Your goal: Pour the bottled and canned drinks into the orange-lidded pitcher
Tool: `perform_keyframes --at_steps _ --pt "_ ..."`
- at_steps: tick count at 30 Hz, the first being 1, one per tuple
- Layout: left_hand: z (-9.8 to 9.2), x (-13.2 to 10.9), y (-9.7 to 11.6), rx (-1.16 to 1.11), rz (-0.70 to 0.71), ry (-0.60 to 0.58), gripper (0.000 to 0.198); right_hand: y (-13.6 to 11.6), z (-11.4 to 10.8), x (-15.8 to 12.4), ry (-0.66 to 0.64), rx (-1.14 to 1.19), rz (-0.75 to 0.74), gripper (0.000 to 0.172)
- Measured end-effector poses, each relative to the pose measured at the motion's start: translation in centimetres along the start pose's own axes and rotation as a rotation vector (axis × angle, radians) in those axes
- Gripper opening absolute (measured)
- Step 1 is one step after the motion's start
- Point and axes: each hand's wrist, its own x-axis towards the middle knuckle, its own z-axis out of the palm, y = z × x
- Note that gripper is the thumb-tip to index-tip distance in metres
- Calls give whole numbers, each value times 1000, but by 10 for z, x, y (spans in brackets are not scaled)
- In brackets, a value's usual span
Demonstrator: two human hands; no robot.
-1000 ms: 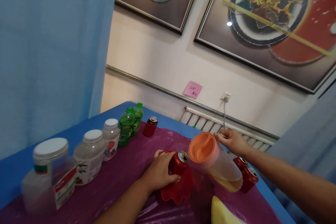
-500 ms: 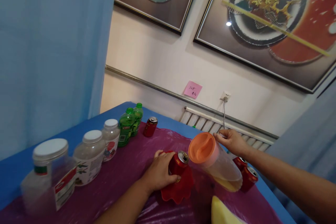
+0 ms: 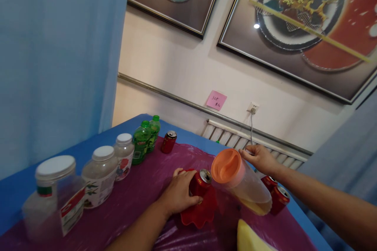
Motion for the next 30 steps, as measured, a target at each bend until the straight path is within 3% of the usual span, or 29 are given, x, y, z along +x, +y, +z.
perform_keyframes --at_steps 30 --pt "-1 0 1 -3 -6 -9 67 -7 -2 -4 1 -30 0 48"
